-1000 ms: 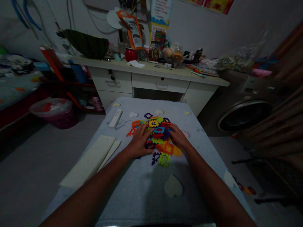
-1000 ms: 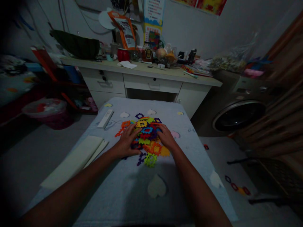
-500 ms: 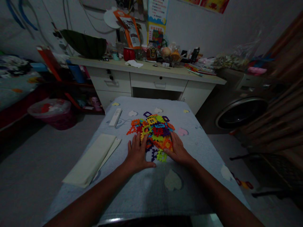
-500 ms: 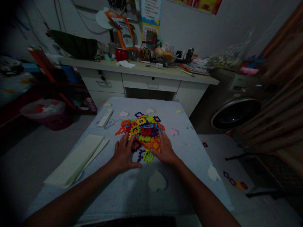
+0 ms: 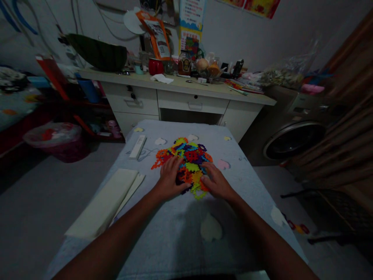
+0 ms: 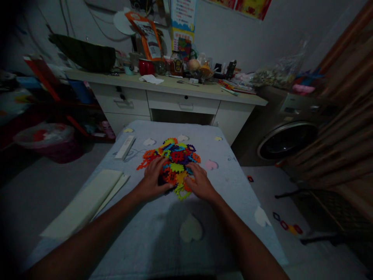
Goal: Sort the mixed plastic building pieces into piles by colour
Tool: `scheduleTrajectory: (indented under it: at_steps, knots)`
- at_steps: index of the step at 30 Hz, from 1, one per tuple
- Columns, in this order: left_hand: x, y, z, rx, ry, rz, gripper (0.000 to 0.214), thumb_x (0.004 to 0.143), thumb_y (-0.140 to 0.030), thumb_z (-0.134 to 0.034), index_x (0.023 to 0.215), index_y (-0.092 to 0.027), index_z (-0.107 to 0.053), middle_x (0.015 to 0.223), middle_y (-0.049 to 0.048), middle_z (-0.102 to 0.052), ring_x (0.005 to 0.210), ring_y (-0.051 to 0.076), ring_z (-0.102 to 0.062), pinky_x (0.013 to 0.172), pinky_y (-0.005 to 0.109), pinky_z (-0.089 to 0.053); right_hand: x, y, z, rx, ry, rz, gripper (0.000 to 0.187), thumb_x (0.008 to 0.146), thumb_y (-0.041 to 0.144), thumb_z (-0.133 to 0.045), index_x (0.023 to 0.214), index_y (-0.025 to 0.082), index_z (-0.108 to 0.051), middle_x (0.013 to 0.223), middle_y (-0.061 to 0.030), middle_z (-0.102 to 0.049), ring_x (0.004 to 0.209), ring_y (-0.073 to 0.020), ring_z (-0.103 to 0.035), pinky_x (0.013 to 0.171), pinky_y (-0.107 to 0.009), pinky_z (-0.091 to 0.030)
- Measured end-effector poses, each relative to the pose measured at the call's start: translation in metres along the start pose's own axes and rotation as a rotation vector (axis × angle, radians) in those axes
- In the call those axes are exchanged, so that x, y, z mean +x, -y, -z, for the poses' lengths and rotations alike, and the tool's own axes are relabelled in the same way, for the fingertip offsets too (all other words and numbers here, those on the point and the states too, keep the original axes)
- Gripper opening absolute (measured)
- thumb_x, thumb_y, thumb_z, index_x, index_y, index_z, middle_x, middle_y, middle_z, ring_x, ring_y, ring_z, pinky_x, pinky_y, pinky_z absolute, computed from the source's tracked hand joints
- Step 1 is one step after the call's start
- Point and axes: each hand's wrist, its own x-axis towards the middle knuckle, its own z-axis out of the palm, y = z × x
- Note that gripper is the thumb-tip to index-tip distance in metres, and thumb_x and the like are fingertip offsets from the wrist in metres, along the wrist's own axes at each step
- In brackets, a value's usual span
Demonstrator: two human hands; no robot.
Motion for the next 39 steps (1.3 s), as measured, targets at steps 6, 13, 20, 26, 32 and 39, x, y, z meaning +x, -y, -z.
scheduleTrajectory:
  at_steps: [6,13,20,26,32,39]
  knots:
    - [0.03,0.009,0.014,0.011,-0.278,0.255,0.054,0.092,-0.055,-0.046,0.134,-0.022,-0.054,0.143,0.0147,-0.044,0.138,0.032,-0.037,0.115,0.053,-0.031,0.044,-0.038,0.022,-0.022,-0.247,-0.166,0.037,0.089,0.037,-0.044,0.114,0.018,-0.063,0.121,-0.0135,-0.063,0.118,-0.026,-0.056,0.109,-0.045,-0.04]
    - [0.058,0.029,0.003,0.044,-0.194,0.476,0.057,0.093,-0.055,-0.04,0.135,-0.019,-0.055,0.131,0.0168,-0.056,0.129,0.035,-0.046,0.107,0.057,-0.037,0.106,-0.064,-0.002,0.068,-0.282,-0.397,0.059,0.088,0.037,-0.042,0.142,0.012,-0.046,0.15,-0.0161,-0.047,0.14,-0.0255,-0.041,0.12,-0.043,-0.027]
    - [0.049,0.039,0.001,0.018,-0.209,0.19,0.053,0.093,-0.053,-0.045,0.132,-0.02,-0.055,0.131,0.0123,-0.059,0.124,0.029,-0.052,0.106,0.049,-0.041,0.13,-0.051,-0.01,0.193,-0.046,-0.236,0.042,0.09,0.037,-0.042,0.12,0.019,-0.065,0.128,-0.0072,-0.066,0.12,-0.0209,-0.058,0.11,-0.038,-0.039]
    - [0.057,0.042,0.006,-0.056,-0.278,0.226,0.054,0.094,-0.051,-0.043,0.133,-0.016,-0.053,0.13,0.0142,-0.061,0.12,0.028,-0.057,0.103,0.045,-0.044,0.144,-0.038,0.006,0.234,-0.014,-0.153,0.034,0.088,0.039,-0.044,0.088,0.018,-0.07,0.092,-0.0037,-0.071,0.094,-0.0203,-0.064,0.092,-0.033,-0.048]
    - [0.059,0.042,0.007,0.083,-0.357,0.331,0.046,0.096,-0.048,-0.039,0.125,-0.019,-0.059,0.128,0.0129,-0.063,0.122,0.03,-0.057,0.106,0.05,-0.039,0.202,-0.033,-0.005,0.037,0.032,-0.126,0.03,0.089,0.034,-0.047,0.095,0.016,-0.07,0.099,-0.0064,-0.071,0.097,-0.0204,-0.063,0.094,-0.034,-0.047]
    - [0.057,0.044,0.004,0.212,-0.296,0.429,0.051,0.096,-0.055,-0.038,0.124,-0.019,-0.06,0.123,0.0145,-0.066,0.119,0.032,-0.057,0.104,0.052,-0.037,0.255,-0.018,-0.042,-0.085,0.317,-0.174,0.062,0.078,0.052,-0.071,0.129,0.019,-0.061,0.137,-0.0139,-0.058,0.126,-0.0296,-0.054,0.109,-0.044,-0.04]
